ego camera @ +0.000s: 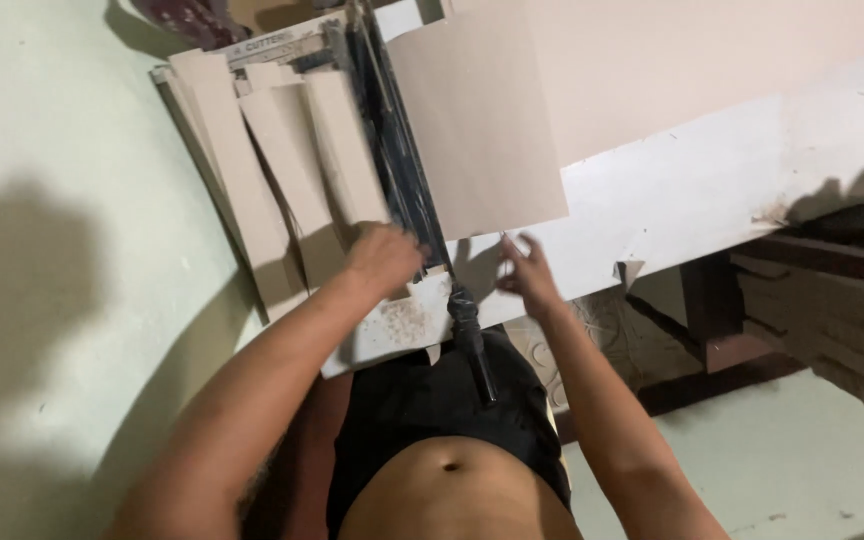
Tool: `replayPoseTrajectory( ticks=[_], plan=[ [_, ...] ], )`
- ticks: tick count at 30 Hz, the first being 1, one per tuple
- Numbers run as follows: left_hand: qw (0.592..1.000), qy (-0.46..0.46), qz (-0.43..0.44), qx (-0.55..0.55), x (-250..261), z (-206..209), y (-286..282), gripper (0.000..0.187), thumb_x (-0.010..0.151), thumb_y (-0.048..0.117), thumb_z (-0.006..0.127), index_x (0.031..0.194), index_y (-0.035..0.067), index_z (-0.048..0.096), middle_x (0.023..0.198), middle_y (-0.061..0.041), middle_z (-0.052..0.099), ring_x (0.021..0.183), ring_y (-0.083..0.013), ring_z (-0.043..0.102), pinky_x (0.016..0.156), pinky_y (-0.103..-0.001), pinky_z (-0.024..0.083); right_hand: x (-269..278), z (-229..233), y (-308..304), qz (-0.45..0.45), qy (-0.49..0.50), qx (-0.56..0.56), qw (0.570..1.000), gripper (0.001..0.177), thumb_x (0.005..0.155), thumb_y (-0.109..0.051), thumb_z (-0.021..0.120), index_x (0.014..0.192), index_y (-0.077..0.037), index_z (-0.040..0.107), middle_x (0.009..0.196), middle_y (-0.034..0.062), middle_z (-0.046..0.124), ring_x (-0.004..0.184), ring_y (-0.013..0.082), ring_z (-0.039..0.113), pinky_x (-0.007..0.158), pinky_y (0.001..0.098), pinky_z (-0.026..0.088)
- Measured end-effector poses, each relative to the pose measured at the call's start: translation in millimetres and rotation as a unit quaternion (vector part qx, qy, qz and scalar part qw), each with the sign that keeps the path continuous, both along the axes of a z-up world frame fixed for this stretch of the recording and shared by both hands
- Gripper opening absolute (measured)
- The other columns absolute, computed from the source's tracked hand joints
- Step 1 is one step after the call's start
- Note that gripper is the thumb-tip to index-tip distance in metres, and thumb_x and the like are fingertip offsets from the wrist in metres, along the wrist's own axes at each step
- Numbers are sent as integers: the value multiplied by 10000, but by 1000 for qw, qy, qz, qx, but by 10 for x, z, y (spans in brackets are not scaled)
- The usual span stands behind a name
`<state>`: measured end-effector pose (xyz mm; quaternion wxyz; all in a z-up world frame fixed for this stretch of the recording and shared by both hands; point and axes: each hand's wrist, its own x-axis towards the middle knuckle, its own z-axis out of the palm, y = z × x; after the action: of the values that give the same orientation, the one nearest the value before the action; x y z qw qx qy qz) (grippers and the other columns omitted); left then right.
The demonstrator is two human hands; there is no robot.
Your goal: The person uses a manual paper cutter to trim large sheets of white paper. They align the paper against the guide, pull down the cutting lever, and then remove the cut pieces. The process is repeated multiple times to process a stack of paper.
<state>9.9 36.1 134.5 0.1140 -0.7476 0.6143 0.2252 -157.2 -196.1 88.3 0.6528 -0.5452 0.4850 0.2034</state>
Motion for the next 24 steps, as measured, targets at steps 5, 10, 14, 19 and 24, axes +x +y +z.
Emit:
replayPoseTrajectory(
  ticks=[5,10,14,19,24],
  plan=[
    [977,14,86,196,210,72,508,117,892,81,662,949,139,747,1039,-106,669,779,-294,682,640,-469,513,189,-273,-249,-228,-71,85,967,400,991,-327,744,1050,-88,428,870,24,627,641,205,706,568,250,596],
    [975,65,209,42,260,215,320,322,928,111,682,1248,127,655,1310,-161,512,1106,-380,556,888,-528,441,80,107,-83,-162,-48,60,984,343,1008,-296,709,1039,-39,484,887,67,638,753,241,738,673,321,642],
    [936,35,350,30,302,233,-139,603,979,305,674,1523,161,458,1503,-263,444,1421,-448,344,1117,-661,226,280,-61,174,-53,-37,-9,998,418,1039,-342,688,1128,59,614,1022,214,709,959,336,739,853,487,630],
    [876,66,466,102,373,135,-503,1000,840,487,781,1615,117,269,1647,-322,152,1519,-512,118,1163,-727,29,405,10,165,-4,-42,-20,999,391,1054,-365,652,1117,21,643,996,161,701,920,305,735,818,465,630],
    [855,87,497,124,365,-3,-569,1148,819,328,862,1638,76,99,1650,-352,10,1536,-513,42,1164,-737,39,387,293,82,251,58,-104,961,372,1060,-344,576,955,-35,754,725,159,749,598,275,758,533,398,637]
  ],
)
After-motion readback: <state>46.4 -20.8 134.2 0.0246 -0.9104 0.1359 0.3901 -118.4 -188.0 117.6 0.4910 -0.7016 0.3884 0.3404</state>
